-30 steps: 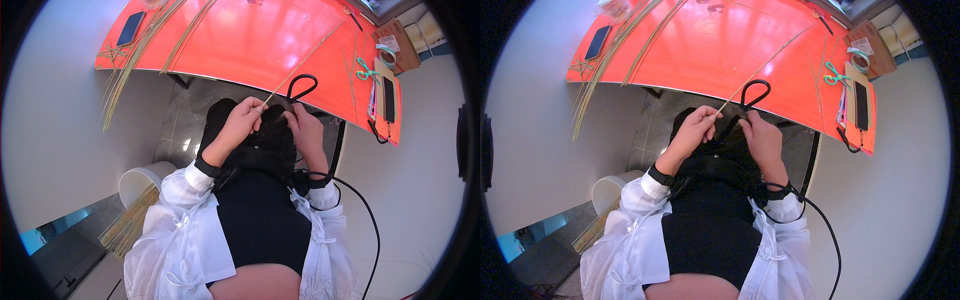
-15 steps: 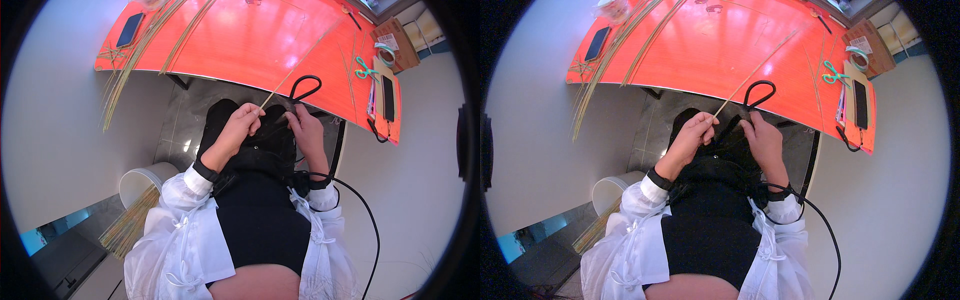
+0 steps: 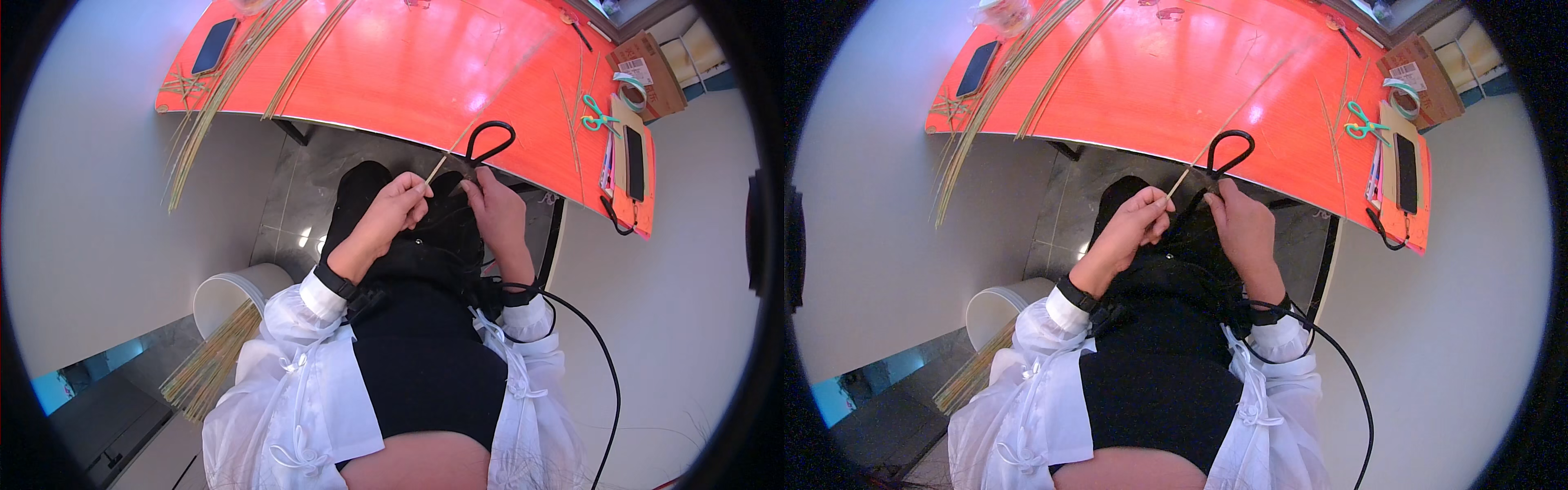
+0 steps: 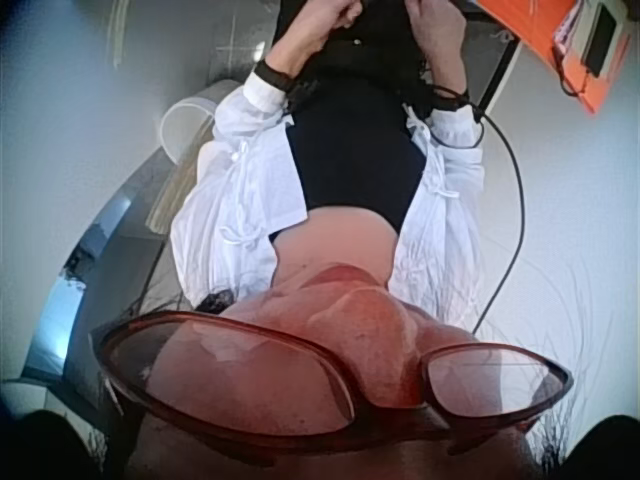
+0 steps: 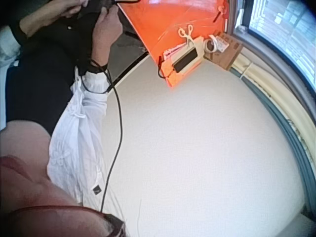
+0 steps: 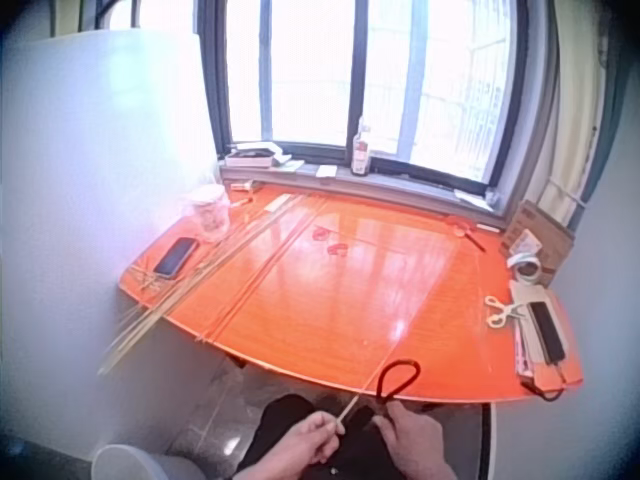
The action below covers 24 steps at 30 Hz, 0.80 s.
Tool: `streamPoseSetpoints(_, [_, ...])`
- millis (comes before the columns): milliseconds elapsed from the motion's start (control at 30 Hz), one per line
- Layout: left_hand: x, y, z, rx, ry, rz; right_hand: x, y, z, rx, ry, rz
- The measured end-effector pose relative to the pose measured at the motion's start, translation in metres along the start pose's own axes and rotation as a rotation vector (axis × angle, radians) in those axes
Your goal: Stripping outer layers from long bamboo strands using a blade tool.
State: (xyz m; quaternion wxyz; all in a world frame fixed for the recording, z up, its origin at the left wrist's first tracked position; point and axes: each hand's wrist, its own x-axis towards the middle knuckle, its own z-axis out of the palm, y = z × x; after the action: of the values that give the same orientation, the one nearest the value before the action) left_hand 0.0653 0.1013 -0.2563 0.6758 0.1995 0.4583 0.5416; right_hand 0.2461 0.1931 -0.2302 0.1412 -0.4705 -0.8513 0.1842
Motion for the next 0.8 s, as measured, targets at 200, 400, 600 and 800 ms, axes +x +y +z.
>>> streamPoseSetpoints(200, [0.006,0.001,0.002,0.186,0.006,0.009,0.0,-0.001,0.0,0.049,-0.017,0.024])
streamPoseSetpoints(400, [0.009,0.007,0.004,0.105,0.005,-0.003,0.001,0.002,0.0,0.076,-0.028,0.047])
streamPoseSetpoints(600, [0.01,0.002,0.003,0.047,0.0,0.007,0.0,0.002,-0.002,0.092,-0.031,0.061])
streamPoseSetpoints(800, [0.006,0.002,0.002,0.031,0.023,0.007,-0.002,0.003,-0.003,0.115,-0.049,0.105])
